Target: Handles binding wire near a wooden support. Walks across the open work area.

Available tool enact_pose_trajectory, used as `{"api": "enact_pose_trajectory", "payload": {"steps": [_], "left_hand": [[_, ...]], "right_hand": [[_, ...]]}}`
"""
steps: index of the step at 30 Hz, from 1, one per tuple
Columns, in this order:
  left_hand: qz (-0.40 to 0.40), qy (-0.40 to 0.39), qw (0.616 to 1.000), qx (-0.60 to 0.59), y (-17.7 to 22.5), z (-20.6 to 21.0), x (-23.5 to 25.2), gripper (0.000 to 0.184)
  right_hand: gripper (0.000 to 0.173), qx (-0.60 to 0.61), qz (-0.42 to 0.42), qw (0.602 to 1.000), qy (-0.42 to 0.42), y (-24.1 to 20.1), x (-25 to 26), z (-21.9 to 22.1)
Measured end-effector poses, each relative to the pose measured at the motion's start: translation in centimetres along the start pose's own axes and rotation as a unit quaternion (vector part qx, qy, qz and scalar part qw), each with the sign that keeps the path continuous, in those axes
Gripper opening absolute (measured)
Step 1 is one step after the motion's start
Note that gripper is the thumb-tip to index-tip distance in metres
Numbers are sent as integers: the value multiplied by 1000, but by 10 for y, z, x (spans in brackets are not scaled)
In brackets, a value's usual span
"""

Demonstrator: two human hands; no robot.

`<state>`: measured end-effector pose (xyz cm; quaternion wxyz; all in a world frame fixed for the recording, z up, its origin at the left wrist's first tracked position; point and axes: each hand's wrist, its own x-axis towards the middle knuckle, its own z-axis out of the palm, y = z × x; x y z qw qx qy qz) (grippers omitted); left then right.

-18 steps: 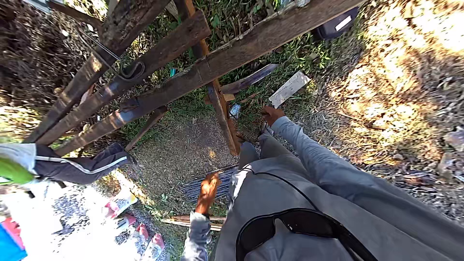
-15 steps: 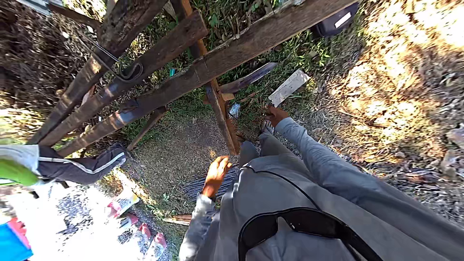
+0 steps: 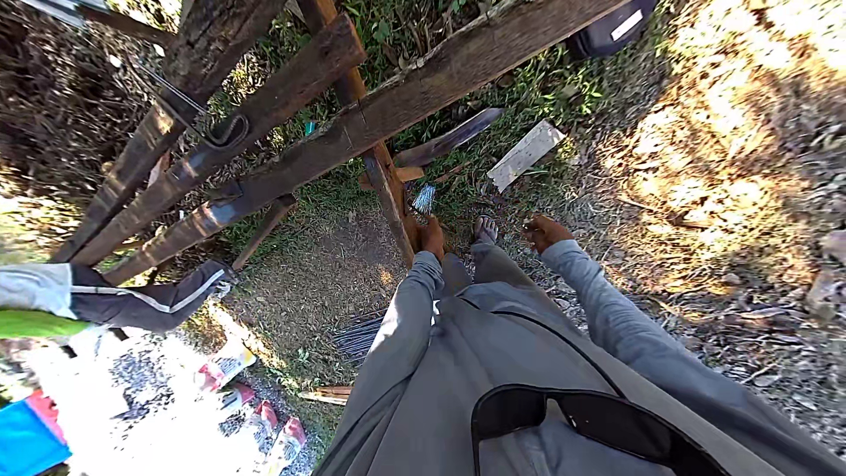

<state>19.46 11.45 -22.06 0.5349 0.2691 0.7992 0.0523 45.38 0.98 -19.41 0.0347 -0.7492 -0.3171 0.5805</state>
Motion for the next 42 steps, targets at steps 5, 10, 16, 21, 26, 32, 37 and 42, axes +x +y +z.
{"api": "enact_pose_trajectory", "payload": {"steps": [5,10,16,21,26,32,37,42], "left_hand": [[78,41,996,1,-1,15,24,56],[137,64,988,26,-7,21,31,39],[187,-4,982,0,-26,16,5,35],[202,-9,977,66,-30,11,-4,32],[217,-7,970,112,-33,6,-8,33],[259,8,951,170,-19,2,-24,29],[274,-28,946,173,-34,-3,-42,32],[268,-43,961,50,-61,-10,-69,28]], "right_hand": [[28,13,20,1000,11,8,-8,-5],[29,4,29,1000,4,9,-13,-5],[28,6,26,1000,-9,3,-9,2],[29,33,26,999,-12,-10,-14,2],[29,76,5,997,-8,-8,-12,9],[28,39,-12,999,1,-9,-9,13],[32,-19,-51,998,-11,-24,-4,13],[32,-119,-134,984,9,-44,20,30]]}}
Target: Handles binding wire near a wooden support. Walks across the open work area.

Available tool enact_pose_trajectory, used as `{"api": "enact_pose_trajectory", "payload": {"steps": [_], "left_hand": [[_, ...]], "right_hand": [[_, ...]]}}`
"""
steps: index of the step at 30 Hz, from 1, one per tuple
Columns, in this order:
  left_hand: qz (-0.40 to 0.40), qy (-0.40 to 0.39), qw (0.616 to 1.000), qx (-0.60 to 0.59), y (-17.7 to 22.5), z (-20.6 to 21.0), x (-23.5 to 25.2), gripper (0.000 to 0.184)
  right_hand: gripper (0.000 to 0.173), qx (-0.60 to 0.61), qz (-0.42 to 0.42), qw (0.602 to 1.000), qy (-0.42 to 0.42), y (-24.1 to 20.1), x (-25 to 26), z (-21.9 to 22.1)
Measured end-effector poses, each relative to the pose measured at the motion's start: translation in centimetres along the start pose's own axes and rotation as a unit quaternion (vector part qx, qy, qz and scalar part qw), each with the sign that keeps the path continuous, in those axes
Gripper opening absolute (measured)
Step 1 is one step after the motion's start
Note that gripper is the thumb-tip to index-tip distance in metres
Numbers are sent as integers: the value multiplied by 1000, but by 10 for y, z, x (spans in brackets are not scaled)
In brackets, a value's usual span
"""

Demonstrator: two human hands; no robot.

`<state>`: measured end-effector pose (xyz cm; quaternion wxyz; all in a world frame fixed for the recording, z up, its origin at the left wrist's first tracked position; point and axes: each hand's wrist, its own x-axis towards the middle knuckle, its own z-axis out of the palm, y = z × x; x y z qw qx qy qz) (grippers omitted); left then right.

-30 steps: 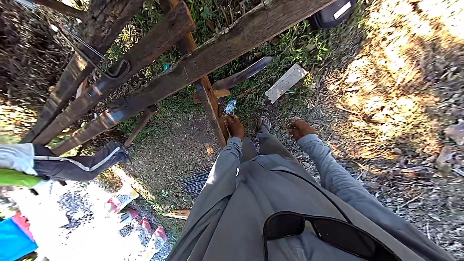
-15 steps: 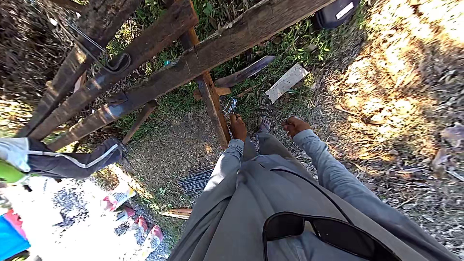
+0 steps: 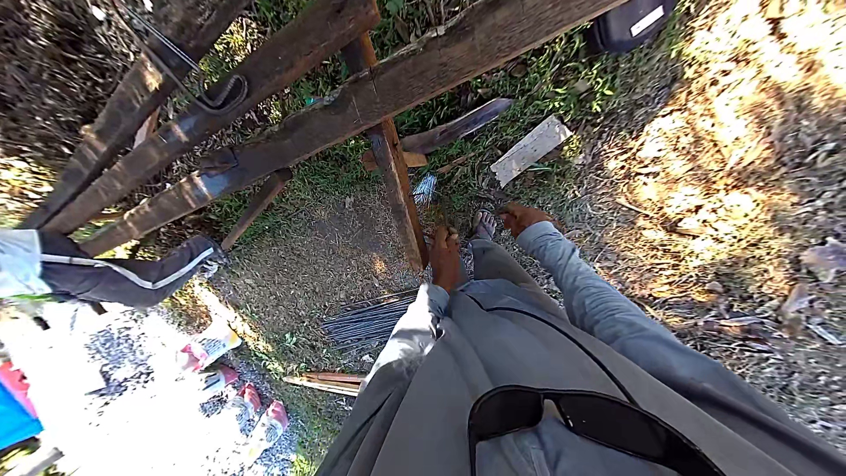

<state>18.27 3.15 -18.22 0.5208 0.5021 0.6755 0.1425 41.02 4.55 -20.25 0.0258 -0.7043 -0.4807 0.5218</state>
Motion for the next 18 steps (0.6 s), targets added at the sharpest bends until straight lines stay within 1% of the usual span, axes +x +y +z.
{"api": "enact_pose_trajectory", "payload": {"steps": [2,4,7,10,14,18], "left_hand": [[-5,0,999,-36,-2,-9,-24,27],[-7,9,996,-89,-5,-18,-48,25],[1,36,989,-147,-16,-28,-77,27],[-9,62,974,-217,-24,-36,-94,23],[-15,69,980,-184,-23,-50,-108,21],[-25,89,976,-199,-23,-53,-113,22]], "right_hand": [[33,-23,-42,999,-5,-20,11,5],[33,-42,-75,996,-19,-49,18,6],[34,-66,-88,993,-40,-90,30,7],[31,-55,-122,991,-28,-113,52,18],[33,-74,-125,986,-77,-143,64,14],[32,-69,-139,985,-76,-140,82,27]]}}
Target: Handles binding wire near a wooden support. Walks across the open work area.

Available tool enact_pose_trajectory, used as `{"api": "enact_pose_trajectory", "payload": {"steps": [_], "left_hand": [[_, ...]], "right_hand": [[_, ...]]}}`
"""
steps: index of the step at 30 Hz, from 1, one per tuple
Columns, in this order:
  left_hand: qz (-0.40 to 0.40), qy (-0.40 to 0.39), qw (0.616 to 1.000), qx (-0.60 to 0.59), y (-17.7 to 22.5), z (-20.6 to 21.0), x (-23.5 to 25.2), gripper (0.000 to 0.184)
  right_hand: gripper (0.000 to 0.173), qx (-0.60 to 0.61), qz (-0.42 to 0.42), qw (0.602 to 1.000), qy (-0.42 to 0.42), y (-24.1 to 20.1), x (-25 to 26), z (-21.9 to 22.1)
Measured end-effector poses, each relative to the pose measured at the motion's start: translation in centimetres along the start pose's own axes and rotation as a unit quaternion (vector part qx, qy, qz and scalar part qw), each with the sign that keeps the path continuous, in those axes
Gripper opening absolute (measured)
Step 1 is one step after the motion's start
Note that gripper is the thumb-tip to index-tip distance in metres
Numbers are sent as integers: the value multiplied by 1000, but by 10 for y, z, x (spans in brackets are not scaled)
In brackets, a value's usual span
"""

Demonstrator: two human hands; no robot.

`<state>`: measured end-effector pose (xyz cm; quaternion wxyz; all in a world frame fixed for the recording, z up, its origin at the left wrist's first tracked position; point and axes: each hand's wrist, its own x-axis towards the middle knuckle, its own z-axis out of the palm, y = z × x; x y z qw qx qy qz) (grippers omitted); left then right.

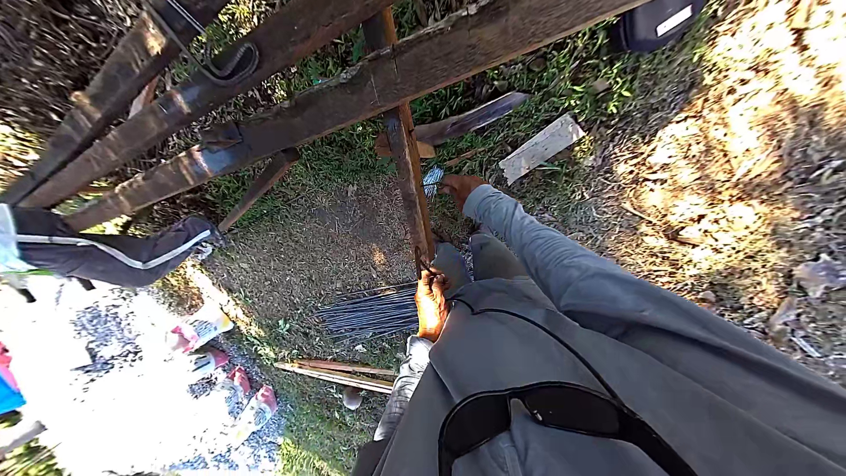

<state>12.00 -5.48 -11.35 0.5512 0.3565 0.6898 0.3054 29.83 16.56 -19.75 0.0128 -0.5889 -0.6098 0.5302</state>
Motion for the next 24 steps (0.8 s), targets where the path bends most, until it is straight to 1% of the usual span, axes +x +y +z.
{"api": "enact_pose_trajectory", "payload": {"steps": [4,9,13,15,17,18,20,22,24], "left_hand": [[-4,2,1000,-9,-3,-2,0,24],[-5,4,1000,-8,1,-2,5,23],[-2,3,1000,-16,9,-1,7,23],[2,-3,1000,-19,11,-1,8,23],[1,-7,1000,-13,12,-2,10,23],[-3,-8,1000,-9,13,-3,10,23],[-4,-15,1000,-4,15,-5,10,24],[2,-34,999,-2,18,-8,13,24],[10,-63,998,3,24,-11,18,24]], "right_hand": [[29,6,-24,999,22,10,10,7],[30,3,-38,999,15,23,30,17],[32,-19,-51,998,-14,10,34,11],[32,-27,-42,998,-41,0,37,7],[33,-24,-37,998,-49,-3,42,10],[32,-16,-39,998,-39,-1,44,14],[32,10,-47,999,13,7,41,22],[37,52,-30,995,77,7,22,17],[45,80,5,991,109,7,-2,5]]}}
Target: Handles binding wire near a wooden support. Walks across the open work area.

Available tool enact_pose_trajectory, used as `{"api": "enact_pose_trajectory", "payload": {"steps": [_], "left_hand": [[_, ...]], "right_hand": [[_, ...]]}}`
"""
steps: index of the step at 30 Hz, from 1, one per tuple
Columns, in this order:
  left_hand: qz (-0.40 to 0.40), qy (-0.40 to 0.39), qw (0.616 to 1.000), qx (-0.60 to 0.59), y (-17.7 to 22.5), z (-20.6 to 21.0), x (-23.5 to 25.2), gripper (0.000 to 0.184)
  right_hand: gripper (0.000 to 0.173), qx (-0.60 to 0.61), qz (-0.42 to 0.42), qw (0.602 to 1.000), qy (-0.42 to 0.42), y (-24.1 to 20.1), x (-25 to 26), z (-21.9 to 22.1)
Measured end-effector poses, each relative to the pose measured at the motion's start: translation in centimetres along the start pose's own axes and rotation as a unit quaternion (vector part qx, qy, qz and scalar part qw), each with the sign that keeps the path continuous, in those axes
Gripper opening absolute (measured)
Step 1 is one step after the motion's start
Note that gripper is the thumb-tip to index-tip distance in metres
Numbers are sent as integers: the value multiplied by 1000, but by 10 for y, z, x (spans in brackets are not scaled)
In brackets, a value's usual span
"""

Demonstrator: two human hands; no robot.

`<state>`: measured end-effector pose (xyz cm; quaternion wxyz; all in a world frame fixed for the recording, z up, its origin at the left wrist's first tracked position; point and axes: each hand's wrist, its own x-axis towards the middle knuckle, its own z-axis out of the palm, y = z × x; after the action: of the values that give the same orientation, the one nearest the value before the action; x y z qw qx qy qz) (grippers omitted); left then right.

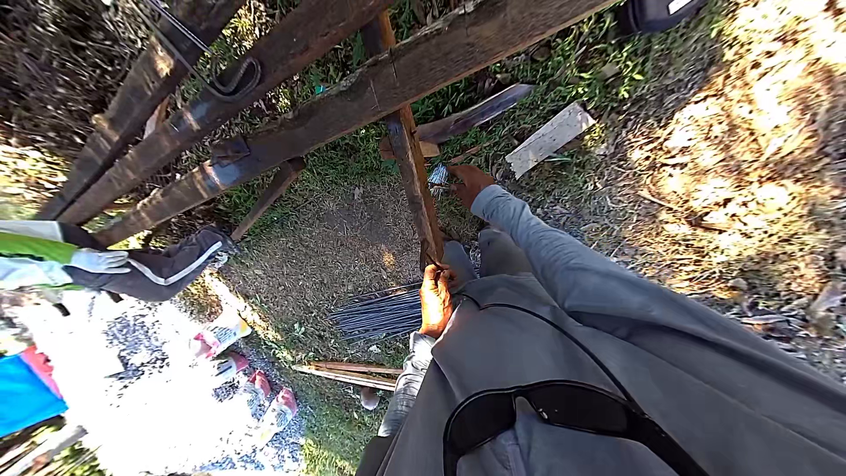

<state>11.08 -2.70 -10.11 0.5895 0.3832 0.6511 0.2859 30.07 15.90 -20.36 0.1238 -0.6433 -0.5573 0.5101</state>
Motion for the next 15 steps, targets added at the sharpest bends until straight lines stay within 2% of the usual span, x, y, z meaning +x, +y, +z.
{"api": "enact_pose_trajectory", "payload": {"steps": [4,7,10,12,15], "left_hand": [[9,-67,998,15,7,-10,9,25],[8,-131,991,38,11,-19,23,25],[21,-206,976,64,13,-30,39,25],[48,-260,960,94,17,-41,49,24],[122,-355,915,143,28,-70,67,24]], "right_hand": [[37,18,55,998,11,32,-36,-1],[35,69,40,996,39,42,-68,0],[42,178,55,979,77,29,-100,2],[48,285,74,952,87,7,-123,5],[67,382,108,917,28,-26,-160,17]]}}
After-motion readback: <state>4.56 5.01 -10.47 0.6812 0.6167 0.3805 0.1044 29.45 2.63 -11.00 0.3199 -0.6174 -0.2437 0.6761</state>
